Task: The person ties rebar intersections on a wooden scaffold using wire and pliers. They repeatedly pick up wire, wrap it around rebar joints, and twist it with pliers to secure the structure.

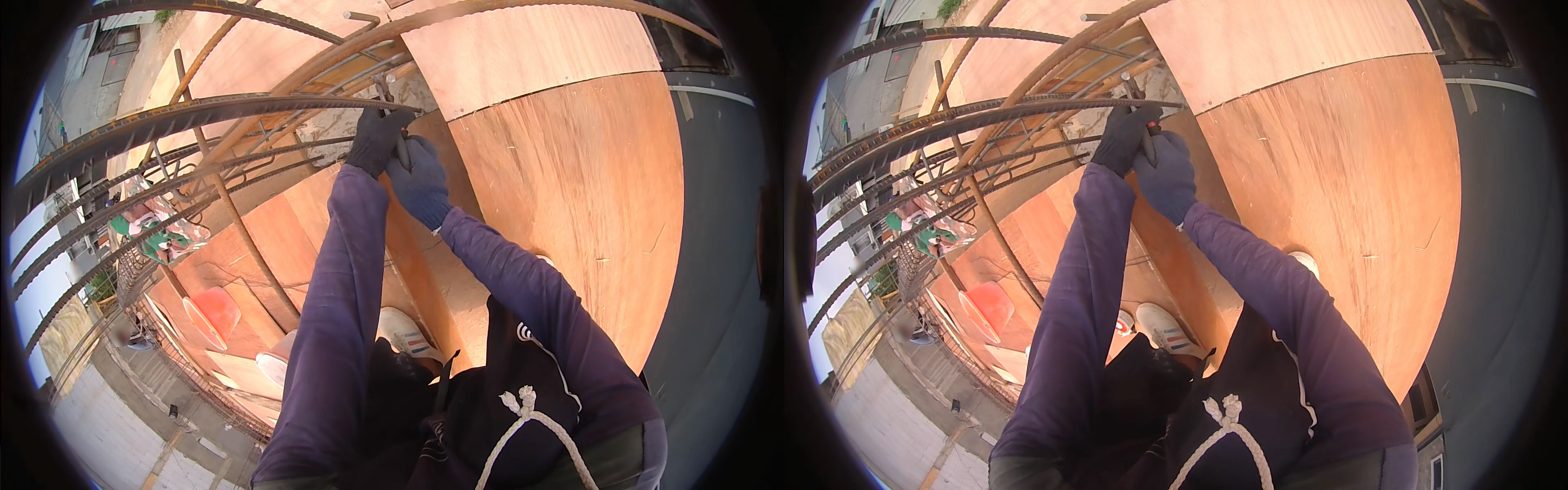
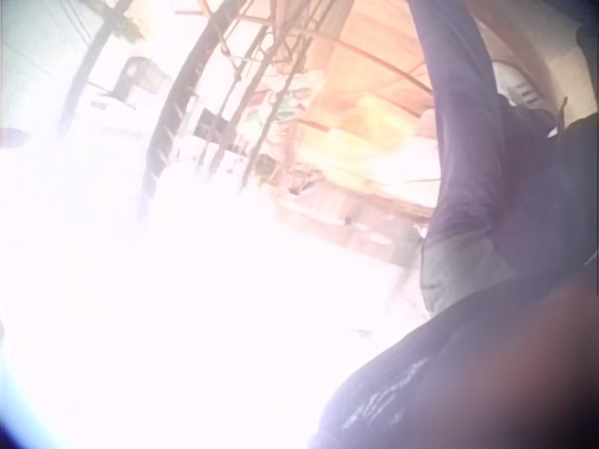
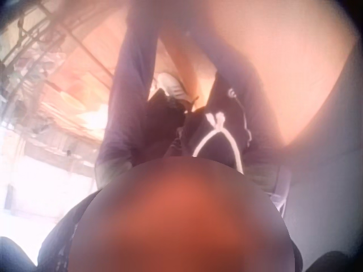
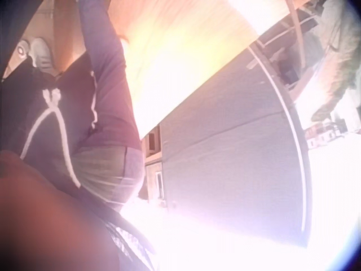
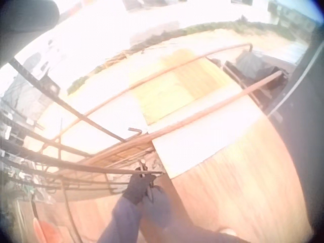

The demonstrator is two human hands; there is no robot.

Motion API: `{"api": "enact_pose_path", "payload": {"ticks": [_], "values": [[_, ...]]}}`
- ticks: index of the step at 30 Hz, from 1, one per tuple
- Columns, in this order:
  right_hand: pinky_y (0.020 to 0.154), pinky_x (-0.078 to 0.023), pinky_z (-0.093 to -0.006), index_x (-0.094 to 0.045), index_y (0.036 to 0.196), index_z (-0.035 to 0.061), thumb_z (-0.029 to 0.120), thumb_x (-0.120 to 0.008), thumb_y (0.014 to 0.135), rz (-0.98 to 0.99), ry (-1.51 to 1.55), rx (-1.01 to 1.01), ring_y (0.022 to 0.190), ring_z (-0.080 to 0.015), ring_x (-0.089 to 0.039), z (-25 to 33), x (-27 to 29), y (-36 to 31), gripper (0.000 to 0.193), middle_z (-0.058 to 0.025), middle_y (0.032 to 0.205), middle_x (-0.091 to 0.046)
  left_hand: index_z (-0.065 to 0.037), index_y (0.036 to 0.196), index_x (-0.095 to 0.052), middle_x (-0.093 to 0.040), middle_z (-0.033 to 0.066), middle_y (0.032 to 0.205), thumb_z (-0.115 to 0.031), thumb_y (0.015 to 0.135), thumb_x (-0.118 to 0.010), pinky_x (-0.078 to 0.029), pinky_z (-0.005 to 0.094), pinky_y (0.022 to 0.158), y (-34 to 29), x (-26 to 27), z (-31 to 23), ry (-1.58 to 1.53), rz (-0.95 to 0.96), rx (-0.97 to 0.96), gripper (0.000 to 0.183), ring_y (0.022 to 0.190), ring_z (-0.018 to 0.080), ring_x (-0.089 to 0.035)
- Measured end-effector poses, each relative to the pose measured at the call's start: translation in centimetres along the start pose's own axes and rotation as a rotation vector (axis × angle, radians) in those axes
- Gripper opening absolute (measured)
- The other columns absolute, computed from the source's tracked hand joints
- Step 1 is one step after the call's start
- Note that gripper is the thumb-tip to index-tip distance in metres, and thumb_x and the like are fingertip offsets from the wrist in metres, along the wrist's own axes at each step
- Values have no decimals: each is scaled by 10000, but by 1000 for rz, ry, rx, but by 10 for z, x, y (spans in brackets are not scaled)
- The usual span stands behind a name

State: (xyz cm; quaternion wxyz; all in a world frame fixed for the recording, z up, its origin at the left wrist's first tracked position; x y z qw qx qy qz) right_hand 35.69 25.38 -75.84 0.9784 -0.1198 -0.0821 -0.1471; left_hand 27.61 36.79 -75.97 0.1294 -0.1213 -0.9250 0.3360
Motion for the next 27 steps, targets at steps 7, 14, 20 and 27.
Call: {"api": "enact_pose_path", "payload": {"ticks": [7,14,20,27], "values": [[950,-506,-423,-552,1211,-12,344,-776,864,40,53,-308,1129,-323,-637,-14,2,-2,545,-199,1273,-601,33,1030,-596,-651,127,847,-194,905,-747,-526,356,573,-5,-6,5,-154,-46,-31,299,666,206,-638],[884,-523,-381,-605,1197,-18,450,-767,880,371,105,-485,1048,-269,-687,-44,-2,4,588,-163,1104,-717,52,1001,-619,-666,113,788,-159,874,-759,-513,338,540,-14,-24,2,8,-169,-34,283,640,183,-650],[710,-525,-361,-661,986,-3,404,-735,897,309,304,-624,827,-210,-678,-12,3,-11,423,-114,899,-709,86,847,-689,-694,109,698,-203,884,-736,-501,354,475,-23,-18,-3,181,22,62,295,555,184,-669],[480,-381,-308,-606,895,105,437,-688,944,478,465,-862,551,-113,-470,56,27,-22,345,2,697,-504,27,872,-643,-630,113,759,-149,925,-729,-486,375,474,-41,-15,-44,141,107,362,202,599,229,-631]]}}
Point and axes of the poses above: each hand's wrist, its own y-axis towards the middle knuckle, its own x-axis out of the back of the hand, z = x × y, the point moved 3 cm from there along y, towards the middle knuckle
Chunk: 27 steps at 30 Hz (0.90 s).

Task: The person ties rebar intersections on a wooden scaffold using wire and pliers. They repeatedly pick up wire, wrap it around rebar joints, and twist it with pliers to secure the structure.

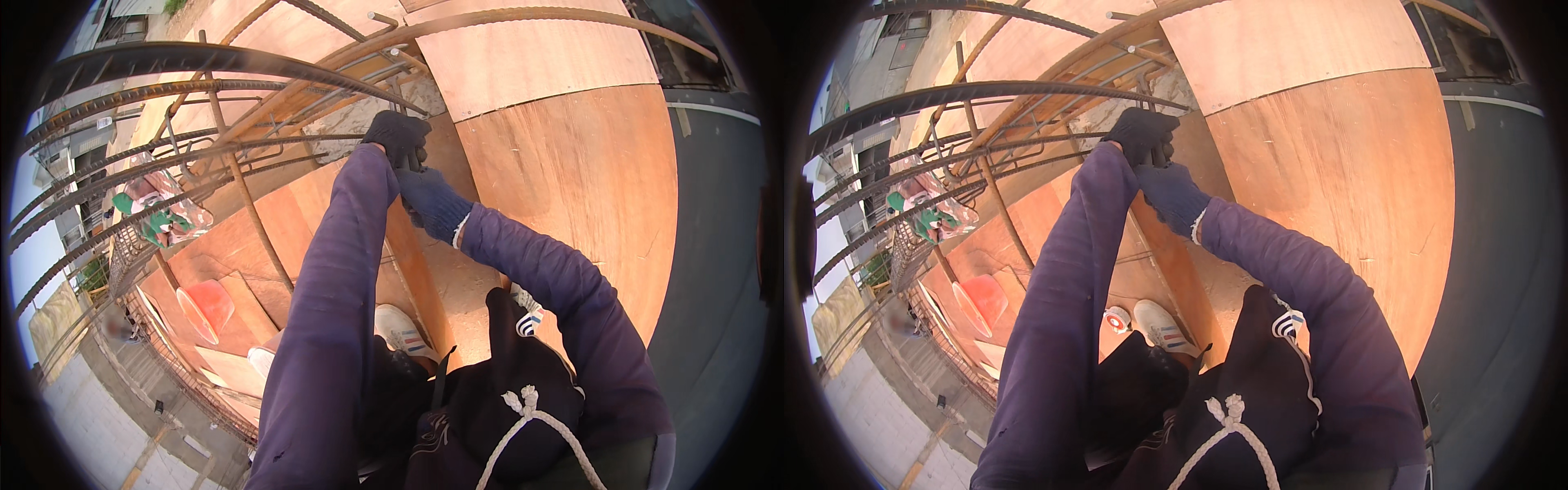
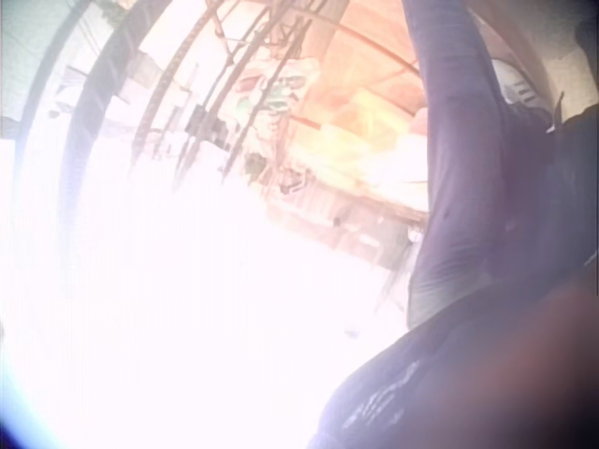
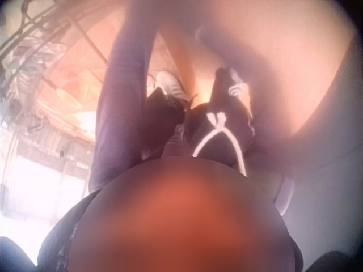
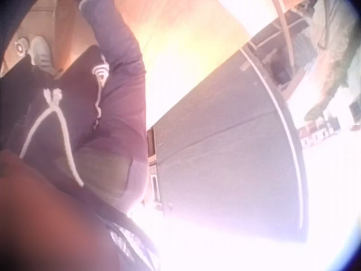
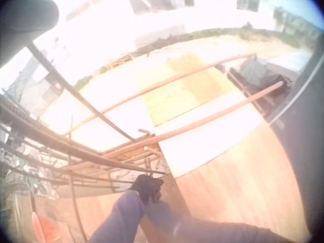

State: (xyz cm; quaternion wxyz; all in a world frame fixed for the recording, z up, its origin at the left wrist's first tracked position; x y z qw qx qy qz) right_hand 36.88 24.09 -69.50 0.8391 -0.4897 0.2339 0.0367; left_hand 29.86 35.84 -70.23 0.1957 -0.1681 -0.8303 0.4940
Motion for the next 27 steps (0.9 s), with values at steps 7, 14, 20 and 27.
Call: {"api": "enact_pose_path", "payload": {"ticks": [7,14,20,27], "values": [[487,-377,-312,-612,858,120,408,-771,871,19,193,-131,566,-110,-476,20,-21,-40,328,-1,707,-522,-13,869,-610,-587,88,761,-142,951,-692,-504,375,542,-28,3,-16,-21,100,125,174,637,211,-603],[524,-398,-287,-626,886,126,379,-739,926,231,115,34,596,-106,-476,36,-38,-75,279,6,712,-509,-31,865,-602,-594,67,774,-150,966,-674,-513,385,560,-70,15,-35,22,123,210,173,638,185,-599],[497,-353,-276,-609,844,126,415,-784,883,141,194,-133,551,-99,-443,15,-35,-76,340,3,713,-529,-16,857,-617,-600,60,741,-174,971,-681,-511,384,544,-97,4,-33,-30,38,90,206,639,191,-613],[468,-343,-269,-623,834,123,387,-780,910,277,188,-15,549,-81,-467,-12,-12,-48,317,16,666,-545,30,919,-619,-631,119,781,-176,963,-646,-485,408,464,-81,-7,-18,-83,-112,115,213,585,228,-618]]}}
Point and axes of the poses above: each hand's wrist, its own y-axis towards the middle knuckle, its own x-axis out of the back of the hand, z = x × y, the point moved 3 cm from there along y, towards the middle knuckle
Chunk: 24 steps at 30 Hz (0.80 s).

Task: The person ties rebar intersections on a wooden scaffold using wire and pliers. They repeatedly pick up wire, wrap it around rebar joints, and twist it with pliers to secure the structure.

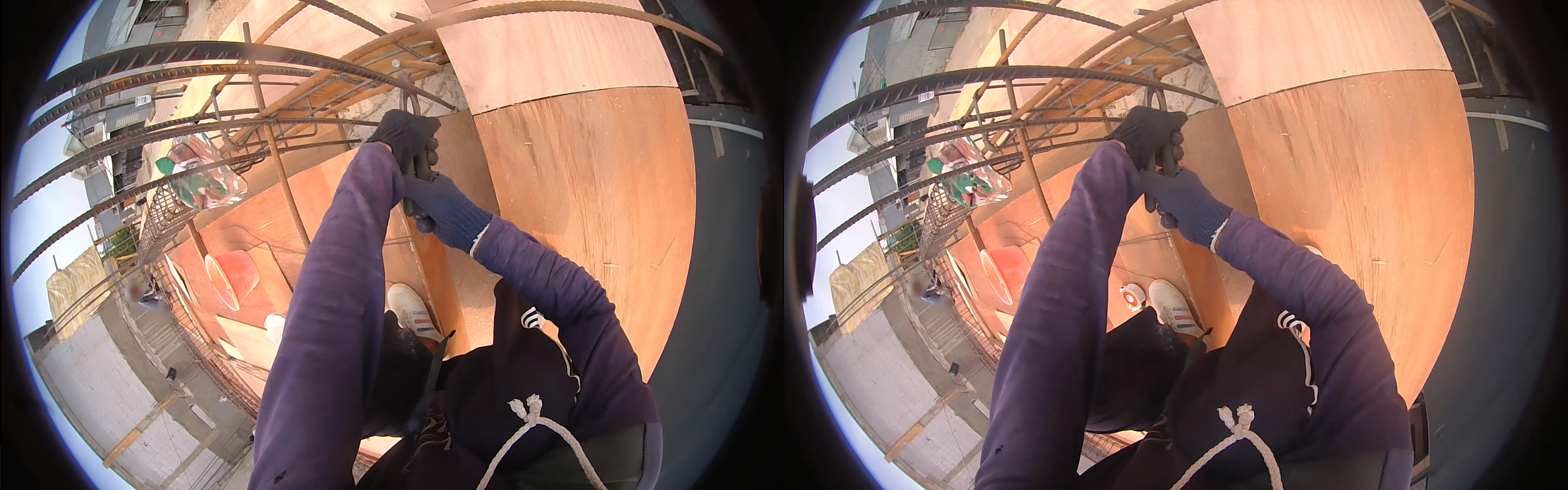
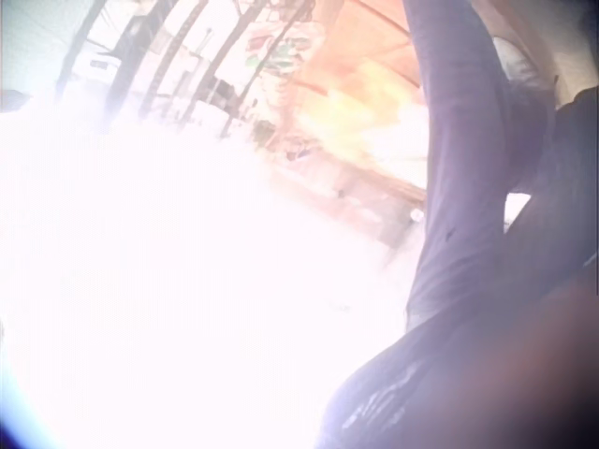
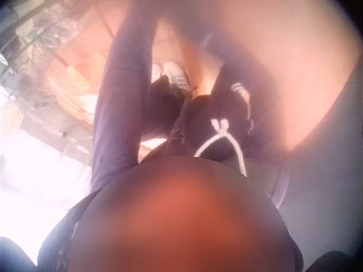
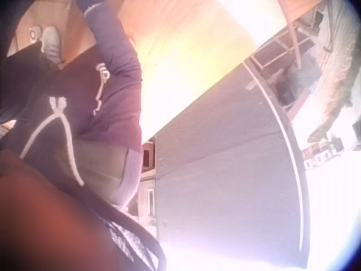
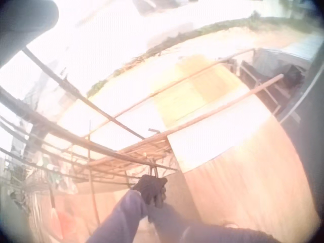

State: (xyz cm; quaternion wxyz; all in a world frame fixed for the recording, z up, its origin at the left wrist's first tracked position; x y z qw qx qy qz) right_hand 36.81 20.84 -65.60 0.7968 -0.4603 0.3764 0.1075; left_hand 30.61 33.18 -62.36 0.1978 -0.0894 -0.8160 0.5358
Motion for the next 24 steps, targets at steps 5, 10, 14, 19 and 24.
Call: {"api": "enact_pose_path", "payload": {"ticks": [5,10,14,19,24], "values": [[492,-430,-271,-680,959,79,315,-763,941,134,-198,215,602,-94,-565,3,18,18,251,-31,740,-638,-12,883,-602,-596,68,759,-184,970,-688,-556,414,544,3,-4,2,2,-55,-3,211,609,198,-602],[544,-524,-325,-656,1101,30,134,-756,931,202,295,214,654,-143,-634,-14,16,28,223,-89,875,-694,21,901,-622,-631,102,759,-180,950,-704,-565,395,525,4,-5,5,-31,-98,-46,222,610,212,-635],[581,-542,-362,-620,1132,55,53,-712,937,307,402,155,647,-166,-634,-20,19,31,216,-73,856,-670,43,924,-629,-661,144,751,-167,934,-719,-534,376,488,6,-9,-1,16,-189,-275,228,561,225,-636],[665,-574,-367,-634,1108,64,109,-703,972,374,617,87,728,-173,-661,-8,-9,20,160,-64,872,-664,22,927,-644,-647,112,762,-194,954,-723,-555,362,544,4,1,-17,144,-105,-47,232,625,219,-658],[853,-640,-349,-666,1112,40,191,-707,993,253,719,168,906,-203,-722,18,-65,8,196,-92,1004,-709,-78,852,-605,-574,35,714,-263,1005,-662,-583,376,651,8,22,-45,207,236,161,247,656,177,-613]]}}
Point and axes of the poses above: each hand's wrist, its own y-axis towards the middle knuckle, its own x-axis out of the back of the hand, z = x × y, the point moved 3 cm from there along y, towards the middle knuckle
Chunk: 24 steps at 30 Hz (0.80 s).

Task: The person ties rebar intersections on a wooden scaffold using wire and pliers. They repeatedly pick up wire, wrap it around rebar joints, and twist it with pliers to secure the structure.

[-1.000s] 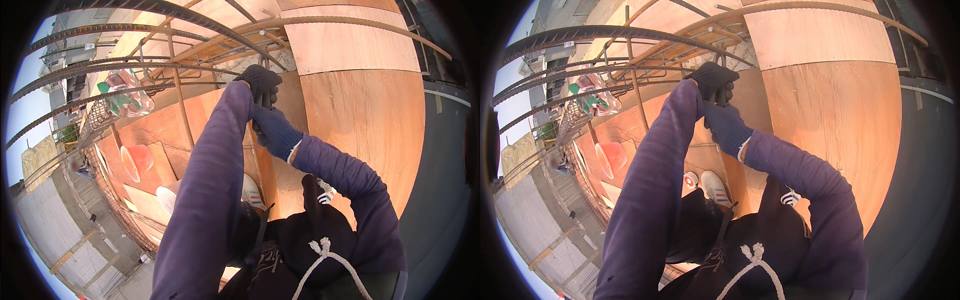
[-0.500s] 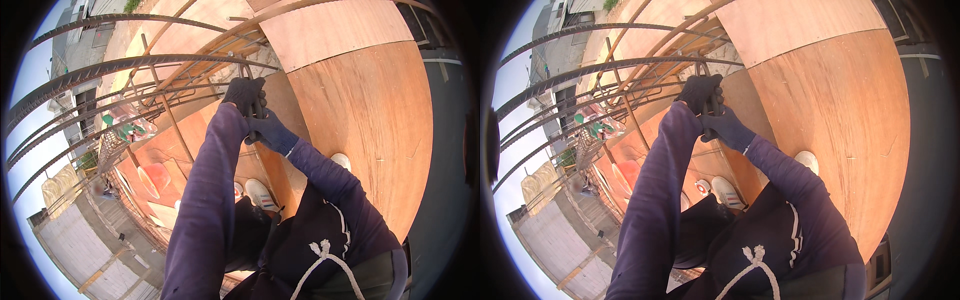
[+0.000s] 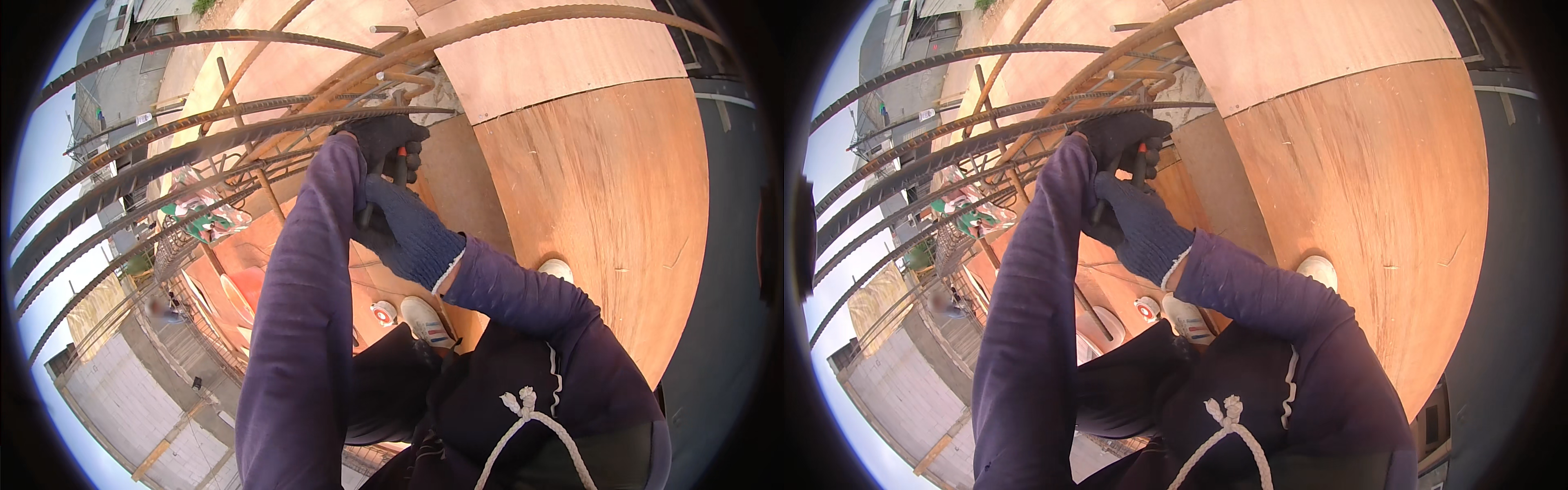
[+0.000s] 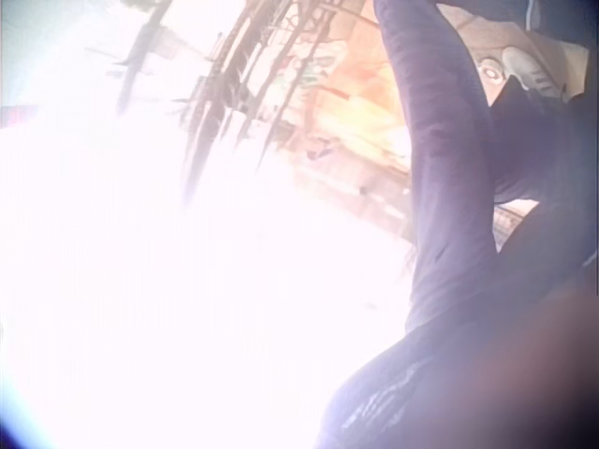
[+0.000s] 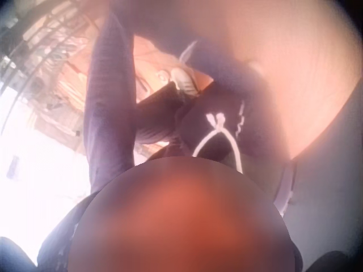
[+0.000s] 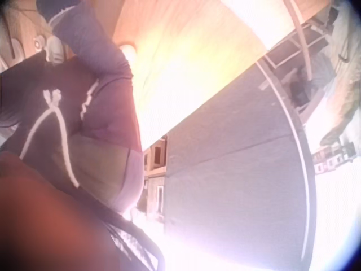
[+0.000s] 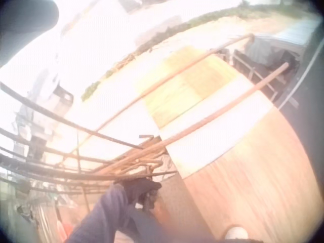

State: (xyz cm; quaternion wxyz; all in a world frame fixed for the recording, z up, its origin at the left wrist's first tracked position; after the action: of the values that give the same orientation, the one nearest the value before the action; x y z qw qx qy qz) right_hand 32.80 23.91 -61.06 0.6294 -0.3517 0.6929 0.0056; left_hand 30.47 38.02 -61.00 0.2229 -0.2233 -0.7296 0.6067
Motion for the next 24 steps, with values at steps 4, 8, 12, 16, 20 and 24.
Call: {"api": "enact_pose_path", "payload": {"ticks": [4,8,12,16,20,24], "values": [[979,-572,-295,-600,1177,56,65,-550,1071,140,-233,157,1040,-146,-657,5,-16,3,118,-54,1096,-639,-117,815,-552,-543,7,698,-280,1014,-649,-565,384,670,8,6,-2,60,18,15,274,642,157,-568],[949,-599,-311,-651,1117,46,146,-631,1024,217,-762,496,1005,-179,-694,12,-5,2,138,-74,1038,-688,-100,838,-572,-555,23,704,-263,998,-668,-566,387,659,18,7,1,19,74,38,247,655,171,-588],[904,-610,-314,-678,1056,46,202,-646,1011,32,-15,-37,939,-183,-710,5,30,3,166,-68,962,-703,-59,895,-594,-588,55,735,-234,986,-681,-575,405,631,21,1,13,-38,-12,-110,216,665,188,-619],[717,-582,-313,-630,1038,123,246,-652,1013,-99,-269,-100,806,-129,-651,17,58,-5,128,-20,897,-638,-17,944,-612,-630,88,803,-223,982,-686,-589,426,616,20,-12,27,-158,-93,-276,222,680,209,-659],[659,-550,-308,-613,1103,145,252,-688,990,-85,-702,-14,788,-108,-640,32,68,-6,172,-15,917,-653,33,905,-656,-680,143,866,-215,983,-641,-565,404,593,27,-13,42,-290,-226,-357,261,722,265,-693],[686,-549,-333,-589,1153,142,246,-695,980,-82,-862,-17,777,-120,-640,45,72,11,228,-13,947,-665,15,1029,-682,-690,171,932,-189,956,-653,-581,412,682,41,6,46,449,-377,-882,218,820,314,-721]]}}
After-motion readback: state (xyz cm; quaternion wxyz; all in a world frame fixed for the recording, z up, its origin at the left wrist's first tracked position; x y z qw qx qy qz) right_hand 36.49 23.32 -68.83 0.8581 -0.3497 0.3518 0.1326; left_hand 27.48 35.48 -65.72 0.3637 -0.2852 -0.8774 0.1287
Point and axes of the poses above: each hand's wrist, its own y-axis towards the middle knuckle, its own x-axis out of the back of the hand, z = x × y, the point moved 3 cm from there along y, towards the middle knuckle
